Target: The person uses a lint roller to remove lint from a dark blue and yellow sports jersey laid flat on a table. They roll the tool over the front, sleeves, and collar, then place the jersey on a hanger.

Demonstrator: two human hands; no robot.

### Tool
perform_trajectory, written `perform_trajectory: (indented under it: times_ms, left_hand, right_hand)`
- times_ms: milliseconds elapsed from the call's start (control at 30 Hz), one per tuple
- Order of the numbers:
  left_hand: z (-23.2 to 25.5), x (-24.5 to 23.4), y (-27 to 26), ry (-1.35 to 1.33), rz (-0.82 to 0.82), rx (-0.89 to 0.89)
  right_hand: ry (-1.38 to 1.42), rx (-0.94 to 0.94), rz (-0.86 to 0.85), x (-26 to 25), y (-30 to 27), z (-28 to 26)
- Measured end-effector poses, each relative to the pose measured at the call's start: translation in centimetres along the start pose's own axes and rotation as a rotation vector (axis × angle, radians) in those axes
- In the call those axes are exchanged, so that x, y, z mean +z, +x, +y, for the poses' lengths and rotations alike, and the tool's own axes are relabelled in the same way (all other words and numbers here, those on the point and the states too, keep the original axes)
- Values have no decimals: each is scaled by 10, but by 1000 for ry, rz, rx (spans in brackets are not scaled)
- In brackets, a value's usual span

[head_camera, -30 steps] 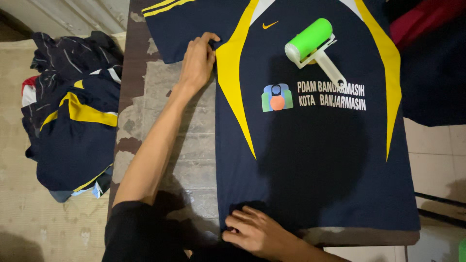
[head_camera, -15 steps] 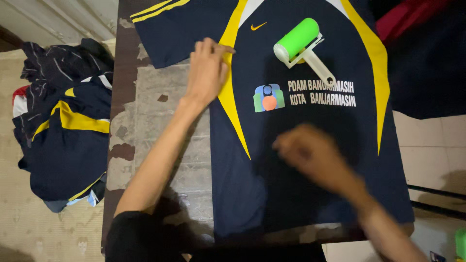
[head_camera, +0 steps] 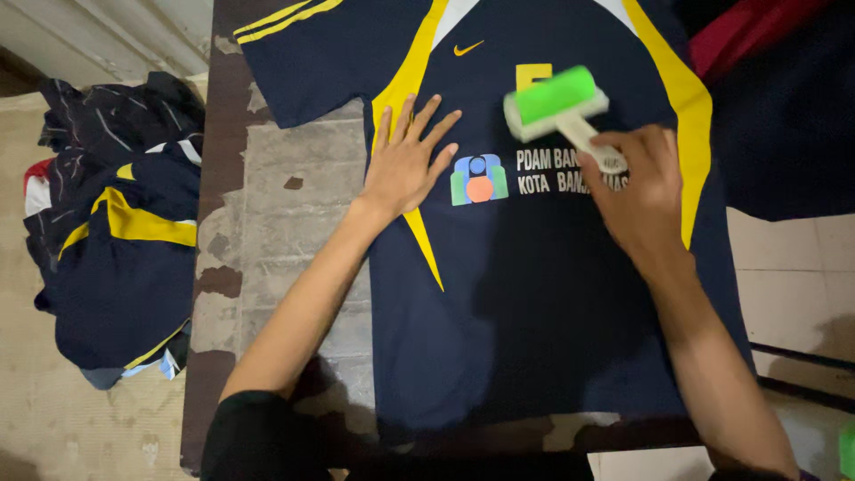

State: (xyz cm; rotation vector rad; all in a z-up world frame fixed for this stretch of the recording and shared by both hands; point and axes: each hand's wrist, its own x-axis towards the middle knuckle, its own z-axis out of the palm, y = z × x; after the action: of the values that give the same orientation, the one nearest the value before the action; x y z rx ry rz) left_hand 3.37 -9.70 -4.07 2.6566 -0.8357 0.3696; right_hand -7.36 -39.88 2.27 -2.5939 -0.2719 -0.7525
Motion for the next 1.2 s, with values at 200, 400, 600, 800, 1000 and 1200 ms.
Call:
perform_trajectory:
  times_ms: [200,400,600,800,1000,1200]
  left_hand:
    - [19,-12,-1,4,-6,39]
    - [64,-22,-32,-166,-49,117]
    - [67,-32,-75,-156,-113,197]
    - [64,-39,-85,-57,-135,184]
    - [94,-43,-98,-134,-159,221]
    - [104,-48,-120,-200,-239,328]
  right_hand:
    - [291,3,-19,-12,-3,-12]
    - [225,-65,-224,-20,-6,-28]
    - [255,-6,-513,-84,-55,-65]
    - [-52,-28,-623,-96,-71,-76]
    - [25,-188,-303,-47,-37,-62]
    - [106,-63,-494,-88,-58,-75]
